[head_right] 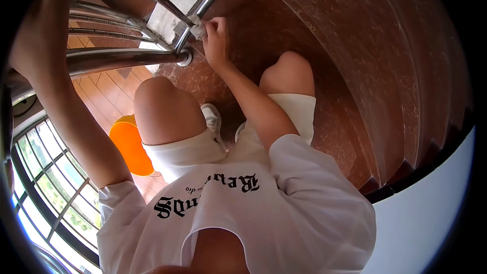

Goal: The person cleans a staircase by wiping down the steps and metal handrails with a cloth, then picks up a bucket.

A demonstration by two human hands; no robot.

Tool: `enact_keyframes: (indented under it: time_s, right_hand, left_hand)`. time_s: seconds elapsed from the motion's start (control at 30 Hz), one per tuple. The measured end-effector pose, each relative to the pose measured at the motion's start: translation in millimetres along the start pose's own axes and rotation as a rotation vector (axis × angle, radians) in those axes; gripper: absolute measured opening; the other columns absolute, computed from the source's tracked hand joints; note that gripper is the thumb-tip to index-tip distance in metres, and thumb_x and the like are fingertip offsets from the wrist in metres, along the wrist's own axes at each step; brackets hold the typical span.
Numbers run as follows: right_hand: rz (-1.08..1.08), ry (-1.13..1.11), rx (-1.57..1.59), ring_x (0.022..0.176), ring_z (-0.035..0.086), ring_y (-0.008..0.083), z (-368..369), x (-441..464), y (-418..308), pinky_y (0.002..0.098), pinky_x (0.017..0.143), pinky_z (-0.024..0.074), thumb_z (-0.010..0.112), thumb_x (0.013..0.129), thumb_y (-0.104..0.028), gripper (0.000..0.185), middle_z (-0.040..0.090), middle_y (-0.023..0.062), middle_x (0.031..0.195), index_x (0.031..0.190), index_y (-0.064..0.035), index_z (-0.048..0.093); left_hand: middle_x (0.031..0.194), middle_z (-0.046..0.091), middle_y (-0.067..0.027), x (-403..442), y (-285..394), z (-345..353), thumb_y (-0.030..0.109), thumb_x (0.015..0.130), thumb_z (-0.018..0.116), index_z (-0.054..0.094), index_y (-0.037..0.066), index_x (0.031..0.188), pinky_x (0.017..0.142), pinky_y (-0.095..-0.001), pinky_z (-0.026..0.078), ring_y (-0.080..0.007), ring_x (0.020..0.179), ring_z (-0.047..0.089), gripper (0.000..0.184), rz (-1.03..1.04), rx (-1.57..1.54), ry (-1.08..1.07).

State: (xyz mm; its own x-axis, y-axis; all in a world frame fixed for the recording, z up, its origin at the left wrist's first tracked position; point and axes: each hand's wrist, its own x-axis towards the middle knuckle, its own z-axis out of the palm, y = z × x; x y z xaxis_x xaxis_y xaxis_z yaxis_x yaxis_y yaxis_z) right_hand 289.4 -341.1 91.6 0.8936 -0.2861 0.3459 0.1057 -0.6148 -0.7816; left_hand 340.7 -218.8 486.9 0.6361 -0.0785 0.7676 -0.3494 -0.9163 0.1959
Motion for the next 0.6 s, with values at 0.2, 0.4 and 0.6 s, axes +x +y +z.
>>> enact_keyframes:
  time_s: [0.2,0.4,0.6]
  right_hand:
    - [-0.072,-0.240,0.183,0.100,0.067,0.0307,62,-10,-10,0.0403,0.085,0.0565,0.068,0.093,0.001,0.021,0.062,0.0095,0.113,0.112,-0.0077,0.066]
    - [-0.401,-0.276,-0.040,0.102,0.067,0.0292,63,-29,-16,0.0412,0.085,0.0569,0.065,0.095,-0.003,0.012,0.062,0.0083,0.112,0.106,-0.0048,0.069]
    - [-0.029,0.333,0.140,0.104,0.063,0.0369,-11,51,-26,0.0447,0.086,0.0560,0.064,0.087,0.008,0.029,0.059,0.0116,0.114,0.112,-0.0064,0.070]
  left_hand:
    - [0.069,0.068,-0.0020,-1,-3,-3,0.061,0.106,0.058,0.074,0.011,0.109,0.058,-0.0345,0.047,-0.0150,0.061,0.063,0.052,0.025,0.037,-0.002]
    - [0.069,0.070,-0.0016,2,-9,-4,0.063,0.104,0.060,0.075,0.013,0.111,0.060,-0.0357,0.050,-0.0167,0.063,0.067,0.053,0.036,0.073,0.004]
    - [0.070,0.072,-0.0013,5,-14,-6,0.065,0.102,0.062,0.075,0.014,0.113,0.062,-0.0368,0.052,-0.0184,0.066,0.071,0.054,0.059,0.114,0.030]
